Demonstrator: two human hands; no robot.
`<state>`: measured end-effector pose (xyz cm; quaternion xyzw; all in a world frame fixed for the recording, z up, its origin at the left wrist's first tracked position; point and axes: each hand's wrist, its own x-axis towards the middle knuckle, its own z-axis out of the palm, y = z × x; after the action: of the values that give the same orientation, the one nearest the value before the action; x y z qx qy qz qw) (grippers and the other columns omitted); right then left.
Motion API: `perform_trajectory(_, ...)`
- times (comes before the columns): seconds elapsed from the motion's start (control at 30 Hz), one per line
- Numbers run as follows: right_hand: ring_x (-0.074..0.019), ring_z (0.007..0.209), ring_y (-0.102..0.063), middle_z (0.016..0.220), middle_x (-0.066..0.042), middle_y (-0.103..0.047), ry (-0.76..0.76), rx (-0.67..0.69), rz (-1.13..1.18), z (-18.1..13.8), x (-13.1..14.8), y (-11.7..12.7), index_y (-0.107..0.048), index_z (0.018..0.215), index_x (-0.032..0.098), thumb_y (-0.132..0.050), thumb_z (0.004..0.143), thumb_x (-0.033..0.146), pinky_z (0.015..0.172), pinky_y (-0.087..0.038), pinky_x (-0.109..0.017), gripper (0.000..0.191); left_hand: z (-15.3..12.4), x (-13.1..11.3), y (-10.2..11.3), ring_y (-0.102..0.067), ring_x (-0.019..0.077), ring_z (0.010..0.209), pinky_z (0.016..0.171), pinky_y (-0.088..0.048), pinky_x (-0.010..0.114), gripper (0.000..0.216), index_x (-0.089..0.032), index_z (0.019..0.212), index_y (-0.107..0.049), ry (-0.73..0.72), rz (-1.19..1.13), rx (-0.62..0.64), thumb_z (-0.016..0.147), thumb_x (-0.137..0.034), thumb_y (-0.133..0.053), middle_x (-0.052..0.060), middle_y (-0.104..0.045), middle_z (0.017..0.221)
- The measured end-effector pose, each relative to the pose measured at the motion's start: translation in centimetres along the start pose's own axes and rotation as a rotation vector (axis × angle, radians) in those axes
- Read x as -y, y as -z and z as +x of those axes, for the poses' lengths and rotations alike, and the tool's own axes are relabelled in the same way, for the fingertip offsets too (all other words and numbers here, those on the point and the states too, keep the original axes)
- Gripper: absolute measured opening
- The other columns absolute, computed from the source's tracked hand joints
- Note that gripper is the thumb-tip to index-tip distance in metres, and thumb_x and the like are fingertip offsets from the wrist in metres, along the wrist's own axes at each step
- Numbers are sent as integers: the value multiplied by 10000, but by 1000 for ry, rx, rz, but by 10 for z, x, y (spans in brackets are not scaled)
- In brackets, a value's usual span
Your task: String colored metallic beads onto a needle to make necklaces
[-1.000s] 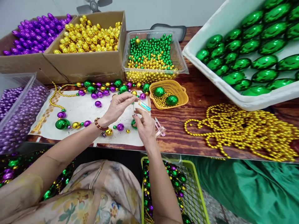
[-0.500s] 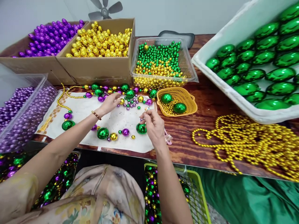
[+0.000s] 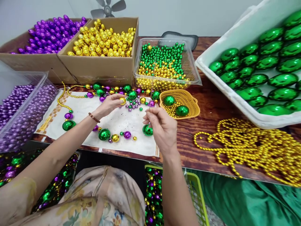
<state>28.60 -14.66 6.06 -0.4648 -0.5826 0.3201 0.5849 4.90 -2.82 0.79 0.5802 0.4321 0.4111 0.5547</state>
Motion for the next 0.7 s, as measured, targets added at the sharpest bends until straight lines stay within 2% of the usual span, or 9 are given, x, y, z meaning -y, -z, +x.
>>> perform_trajectory(0.1,-124,589,-685,719,0,-711,-139,70,22,-27,-23,-10,-705,915,190,-647,907,268,493,-516,-218,98,-23,-18,-8,-678,145,865,838,-521,319,234,-175,1042,-709,120,-453,63,819,-246,-728,54,-721,952)
perform_trajectory(0.2,-135,592,-690,715,-11,-719,-187,97,18,-51,-41,-20,-718,926,187,-631,907,276,512,-527,-231,126,-39,-28,-18,-698,143,806,742,-539,279,185,-172,961,-697,191,-649,-19,818,-271,-758,44,-734,918)
perform_trajectory(0.3,-147,604,-691,703,-16,-719,-187,111,-12,-67,-48,-25,-732,948,191,-607,918,270,542,-544,-253,152,-45,-33,-25,-714,167,825,789,-578,328,170,-161,920,-677,264,-778,-50,842,-294,-750,46,-738,916)
perform_trajectory(0.4,-147,597,-684,714,-20,-723,-170,125,-55,-77,-49,-26,-744,956,194,-598,921,261,563,-551,-268,165,-45,-37,-32,-721,180,864,849,-587,362,148,-151,947,-685,280,-848,-43,874,-275,-721,50,-736,928)
perform_trajectory(0.57,-136,557,-665,717,-14,-721,-151,103,-79,-88,-50,-25,-748,944,198,-594,921,263,542,-547,-265,169,-42,-40,-38,-695,138,781,741,-567,279,192,-152,983,-705,259,-808,-66,894,-323,-710,51,-723,919)
perform_trajectory(0.7,-140,551,-664,704,-13,-714,-166,87,-84,-91,-51,-26,-747,946,196,-582,923,275,518,-545,-263,184,-41,-38,-40,-681,133,811,851,-572,327,244,-170,996,-709,240,-770,-86,913,-399,-692,50,-717,931)
